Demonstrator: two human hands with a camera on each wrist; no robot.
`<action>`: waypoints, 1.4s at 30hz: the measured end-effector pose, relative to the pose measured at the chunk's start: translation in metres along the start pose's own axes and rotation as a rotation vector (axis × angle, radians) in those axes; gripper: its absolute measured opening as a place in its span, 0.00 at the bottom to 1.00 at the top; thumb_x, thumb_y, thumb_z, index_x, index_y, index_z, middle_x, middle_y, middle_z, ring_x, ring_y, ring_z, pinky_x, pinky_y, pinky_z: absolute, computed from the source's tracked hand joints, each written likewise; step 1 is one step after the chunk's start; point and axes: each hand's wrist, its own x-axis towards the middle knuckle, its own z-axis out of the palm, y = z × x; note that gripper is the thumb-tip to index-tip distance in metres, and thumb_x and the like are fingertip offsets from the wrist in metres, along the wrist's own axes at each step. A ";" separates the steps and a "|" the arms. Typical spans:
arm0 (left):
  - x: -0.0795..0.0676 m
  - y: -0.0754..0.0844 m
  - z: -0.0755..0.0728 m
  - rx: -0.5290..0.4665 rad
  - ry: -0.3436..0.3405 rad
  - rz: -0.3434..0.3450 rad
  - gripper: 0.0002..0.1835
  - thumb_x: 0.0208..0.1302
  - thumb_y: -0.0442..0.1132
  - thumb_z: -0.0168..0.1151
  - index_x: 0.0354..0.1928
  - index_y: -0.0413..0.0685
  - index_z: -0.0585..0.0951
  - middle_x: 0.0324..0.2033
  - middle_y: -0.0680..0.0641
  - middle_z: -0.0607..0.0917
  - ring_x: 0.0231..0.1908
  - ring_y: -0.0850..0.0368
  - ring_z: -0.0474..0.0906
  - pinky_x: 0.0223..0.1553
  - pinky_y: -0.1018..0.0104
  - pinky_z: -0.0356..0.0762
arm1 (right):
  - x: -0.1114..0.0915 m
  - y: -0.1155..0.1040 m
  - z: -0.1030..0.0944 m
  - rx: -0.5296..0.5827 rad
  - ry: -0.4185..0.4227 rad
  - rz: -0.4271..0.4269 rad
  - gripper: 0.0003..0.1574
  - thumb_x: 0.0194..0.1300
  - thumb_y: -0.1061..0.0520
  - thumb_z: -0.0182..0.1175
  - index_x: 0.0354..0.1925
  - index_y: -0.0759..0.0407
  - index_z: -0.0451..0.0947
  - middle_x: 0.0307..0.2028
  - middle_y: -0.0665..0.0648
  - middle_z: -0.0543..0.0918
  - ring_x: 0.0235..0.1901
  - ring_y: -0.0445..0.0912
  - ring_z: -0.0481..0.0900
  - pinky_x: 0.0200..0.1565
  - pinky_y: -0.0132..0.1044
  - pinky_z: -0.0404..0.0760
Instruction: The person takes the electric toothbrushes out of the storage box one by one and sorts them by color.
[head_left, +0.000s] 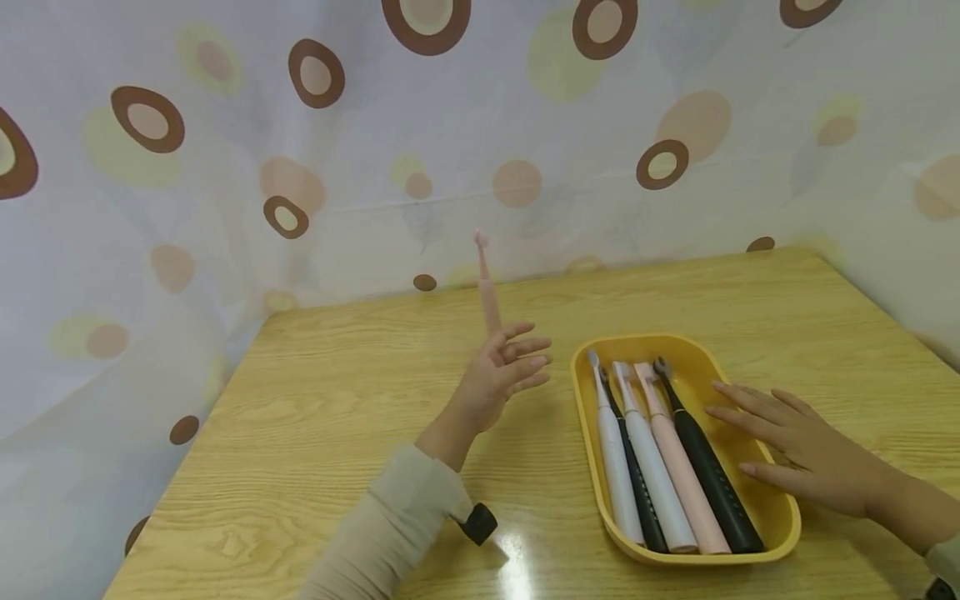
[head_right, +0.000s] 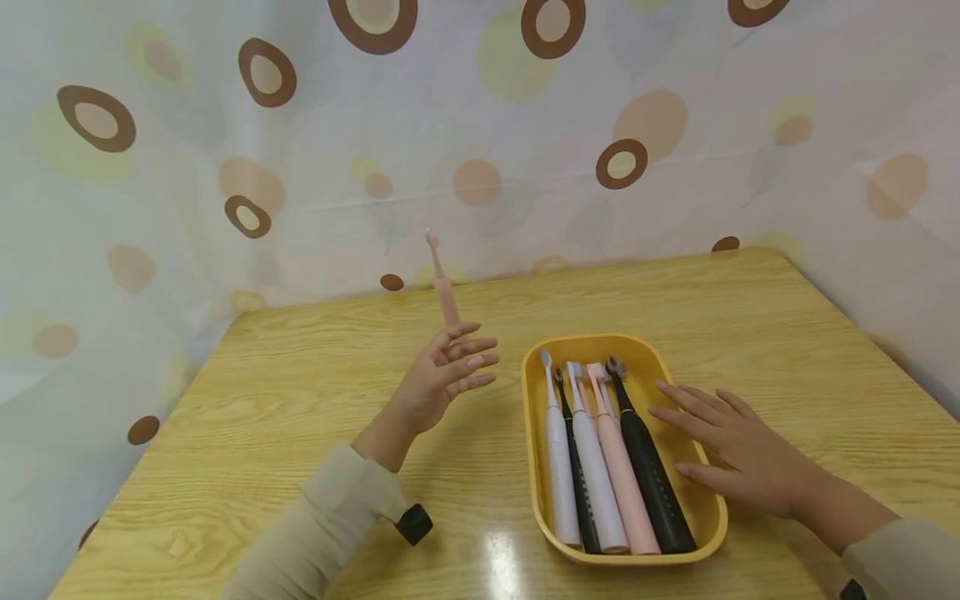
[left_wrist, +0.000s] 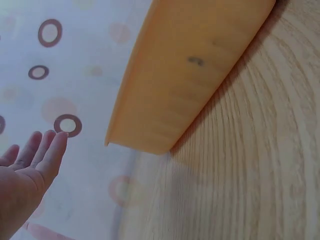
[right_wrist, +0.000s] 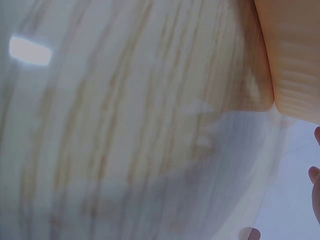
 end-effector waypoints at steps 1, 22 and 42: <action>0.000 -0.001 0.002 -0.001 -0.019 -0.010 0.28 0.58 0.27 0.49 0.60 0.38 0.55 0.54 0.33 0.64 0.54 0.38 0.61 0.50 0.52 0.65 | 0.000 0.000 0.000 -0.001 0.000 0.000 0.39 0.54 0.51 0.58 0.61 0.57 0.57 0.63 0.58 0.52 0.62 0.38 0.40 0.60 0.40 0.29; -0.002 -0.015 0.036 -0.013 -0.207 -0.125 0.24 0.59 0.29 0.48 0.57 0.32 0.58 0.53 0.30 0.64 0.48 0.48 0.69 0.49 0.49 0.64 | 0.001 -0.002 -0.002 0.017 -0.011 0.015 0.38 0.54 0.52 0.58 0.61 0.57 0.57 0.63 0.58 0.52 0.62 0.37 0.40 0.60 0.41 0.29; 0.004 -0.017 0.055 0.136 -0.165 -0.260 0.25 0.64 0.47 0.40 0.55 0.34 0.66 0.52 0.37 0.68 0.52 0.42 0.64 0.47 0.58 0.69 | 0.000 -0.002 0.000 0.007 0.001 0.003 0.38 0.54 0.52 0.58 0.61 0.57 0.58 0.63 0.59 0.53 0.62 0.38 0.41 0.60 0.43 0.30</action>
